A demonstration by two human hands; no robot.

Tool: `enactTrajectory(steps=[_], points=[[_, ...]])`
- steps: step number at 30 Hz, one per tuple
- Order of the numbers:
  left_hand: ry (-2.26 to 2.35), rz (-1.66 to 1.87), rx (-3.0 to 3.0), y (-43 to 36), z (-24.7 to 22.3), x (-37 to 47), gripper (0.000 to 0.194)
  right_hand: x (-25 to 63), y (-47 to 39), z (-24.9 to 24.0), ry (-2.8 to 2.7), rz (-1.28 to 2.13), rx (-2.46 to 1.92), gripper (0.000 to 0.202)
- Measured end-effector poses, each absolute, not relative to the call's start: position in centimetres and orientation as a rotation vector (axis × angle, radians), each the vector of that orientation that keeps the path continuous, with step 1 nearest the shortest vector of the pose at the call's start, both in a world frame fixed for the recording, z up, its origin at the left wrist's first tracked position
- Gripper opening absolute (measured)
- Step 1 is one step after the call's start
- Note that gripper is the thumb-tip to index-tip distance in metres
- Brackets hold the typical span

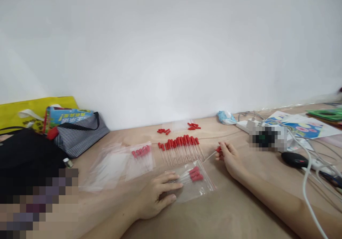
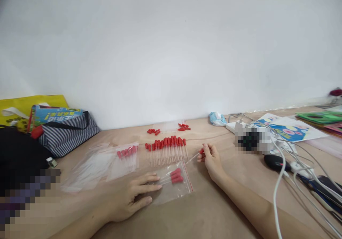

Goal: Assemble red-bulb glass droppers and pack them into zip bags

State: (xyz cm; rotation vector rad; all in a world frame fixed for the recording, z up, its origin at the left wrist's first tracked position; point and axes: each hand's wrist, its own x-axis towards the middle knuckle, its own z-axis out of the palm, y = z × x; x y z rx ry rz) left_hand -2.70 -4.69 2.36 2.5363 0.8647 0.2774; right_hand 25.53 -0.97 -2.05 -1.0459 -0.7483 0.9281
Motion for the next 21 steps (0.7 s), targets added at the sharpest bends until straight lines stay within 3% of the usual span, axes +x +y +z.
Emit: enactTrajectory(steps=[9,16,21], points=[[0.82,0.269,2.57,-4.6,2.1,-2.7,0.034,23.7,-2.3,-1.5,-0.827,1.084,-1.026,0.044],[0.855,0.264,2.539,-4.7,2.5,-2.5,0.034,26.1,-1.2,-2.0,-0.738,0.802,-1.153,0.029],[0.843,0.278,2.536,-4.7,2.4,-2.5,0.034,26.5,-0.9,-2.3,-0.75,0.793,-1.175,0.025]])
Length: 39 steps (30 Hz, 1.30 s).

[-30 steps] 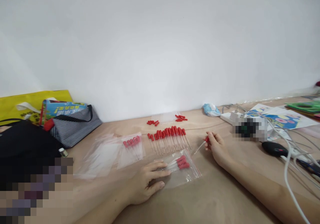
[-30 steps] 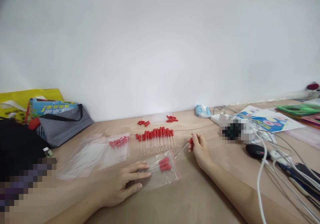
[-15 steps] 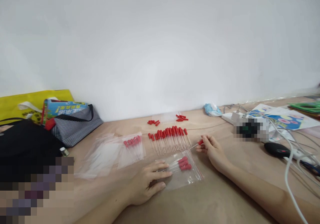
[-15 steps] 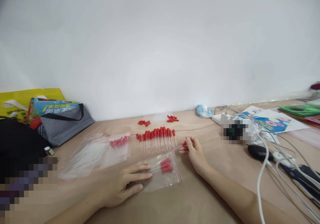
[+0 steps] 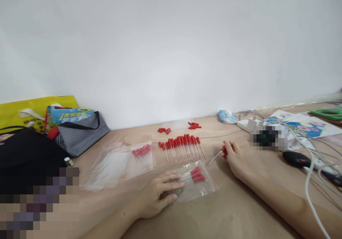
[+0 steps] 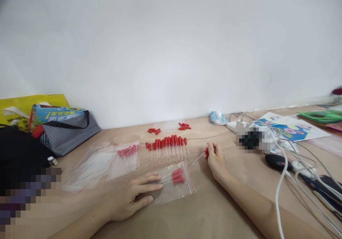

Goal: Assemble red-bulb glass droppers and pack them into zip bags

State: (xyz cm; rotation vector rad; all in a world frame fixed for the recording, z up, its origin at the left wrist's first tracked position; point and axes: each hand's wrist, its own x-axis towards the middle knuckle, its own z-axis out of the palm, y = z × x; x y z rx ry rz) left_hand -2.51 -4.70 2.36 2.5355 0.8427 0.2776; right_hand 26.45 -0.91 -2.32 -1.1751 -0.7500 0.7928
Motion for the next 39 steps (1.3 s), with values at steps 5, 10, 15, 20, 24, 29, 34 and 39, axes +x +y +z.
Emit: enactTrajectory(steps=[5,10,15,20,24,29,34,39], points=[[0.853,0.264,2.531,-4.6,2.3,-2.6,0.034,25.8,-1.1,-2.4,-0.786,0.818,-1.138,0.029],[0.849,0.255,2.527,-4.6,2.4,-2.5,0.034,26.0,-1.0,-2.5,-0.799,0.76,-1.149,0.03],[0.846,0.259,2.526,-4.6,2.5,-2.5,0.033,26.2,-1.0,-2.5,-0.795,0.726,-1.155,0.032],[0.834,0.286,2.533,-4.5,2.3,-2.5,0.033,25.4,-1.3,-2.2,-0.765,0.829,-1.071,0.037],[0.834,0.269,2.533,-4.5,2.5,-2.5,0.033,24.6,-1.9,-2.0,-0.752,0.933,-1.059,0.037],[0.846,0.236,2.526,-4.6,2.6,-2.4,0.034,23.5,-2.7,-1.8,-0.802,1.049,-1.05,0.041],[0.864,0.229,2.522,-4.7,2.5,-2.5,0.034,23.3,-2.8,-2.1,-0.91,1.16,-1.052,0.043],[0.914,0.21,2.512,-4.9,2.5,-2.6,0.034,23.7,-2.6,-2.1,-0.954,1.209,-1.054,0.039]])
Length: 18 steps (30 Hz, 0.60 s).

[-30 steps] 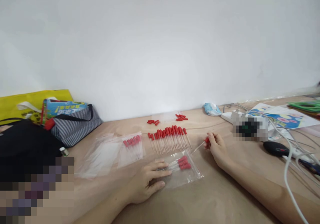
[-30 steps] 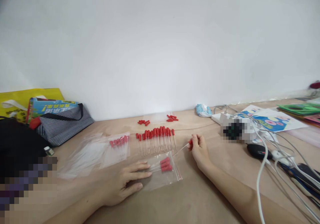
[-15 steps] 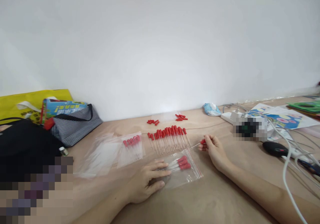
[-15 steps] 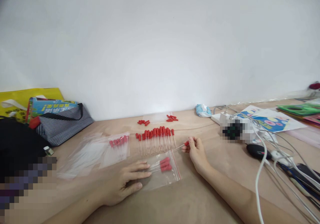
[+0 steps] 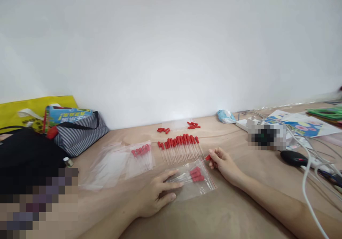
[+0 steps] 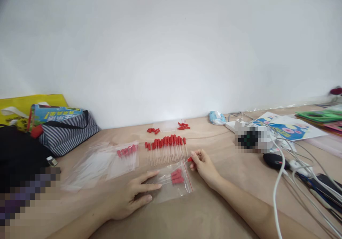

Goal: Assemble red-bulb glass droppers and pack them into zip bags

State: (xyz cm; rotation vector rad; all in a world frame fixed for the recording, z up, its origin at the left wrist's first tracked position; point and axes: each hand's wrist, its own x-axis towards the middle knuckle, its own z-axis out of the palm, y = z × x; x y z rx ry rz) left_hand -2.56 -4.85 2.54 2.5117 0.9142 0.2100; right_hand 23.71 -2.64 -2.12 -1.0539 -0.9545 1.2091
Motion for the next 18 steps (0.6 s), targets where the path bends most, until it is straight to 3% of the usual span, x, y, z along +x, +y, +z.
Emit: enactTrajectory(steps=[9,18], points=[[0.883,0.229,2.52,-4.7,2.4,-2.6,0.035,23.8,-3.2,-1.2,-1.139,1.446,-1.001,0.033],[0.891,0.248,2.535,-4.8,2.5,-2.5,0.034,22.6,-3.3,-2.1,-1.395,1.043,-1.148,0.018]])
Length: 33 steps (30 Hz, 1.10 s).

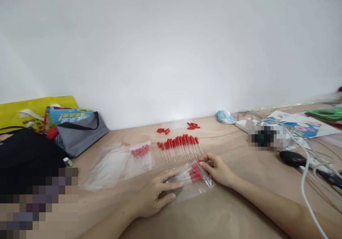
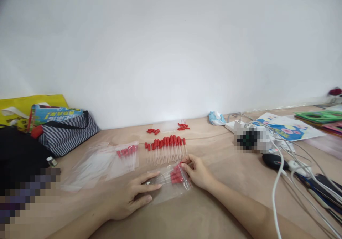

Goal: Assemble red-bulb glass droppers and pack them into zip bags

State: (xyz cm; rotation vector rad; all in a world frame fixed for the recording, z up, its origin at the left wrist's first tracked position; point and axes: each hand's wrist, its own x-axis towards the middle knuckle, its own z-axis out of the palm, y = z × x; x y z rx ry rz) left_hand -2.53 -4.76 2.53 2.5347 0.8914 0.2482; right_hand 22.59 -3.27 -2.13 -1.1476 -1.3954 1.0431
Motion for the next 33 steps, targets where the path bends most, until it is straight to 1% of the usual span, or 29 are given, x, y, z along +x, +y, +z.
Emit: enactTrajectory(steps=[3,6,9,15,19,23,27,33], points=[[0.897,0.218,2.537,-4.8,2.6,-2.5,0.034,22.5,-3.3,-2.0,-1.509,1.011,-1.096,0.014],[0.895,0.219,2.533,-4.8,2.6,-2.5,0.034,22.7,-3.3,-1.9,-1.562,1.122,-1.016,0.017],[0.891,0.251,2.519,-4.8,2.5,-2.5,0.034,23.0,-3.1,-1.9,-1.504,1.162,-1.04,0.015],[0.889,0.245,2.517,-4.7,2.4,-2.6,0.034,23.7,-2.7,-2.2,-1.401,1.073,-1.137,0.02],[0.879,0.239,2.529,-4.6,2.3,-2.6,0.034,23.5,-2.8,-2.3,-1.46,1.069,-1.098,0.013],[0.885,0.233,2.529,-4.7,2.3,-2.6,0.034,23.4,-2.8,-2.4,-1.479,1.097,-1.082,0.013],[0.899,0.214,2.534,-4.7,2.4,-2.5,0.034,23.1,-2.9,-2.3,-1.537,1.037,-1.131,0.007],[0.919,0.191,2.543,-4.7,2.2,-2.5,0.036,23.0,-3.4,-2.1,-1.642,0.901,-1.107,0.014]])
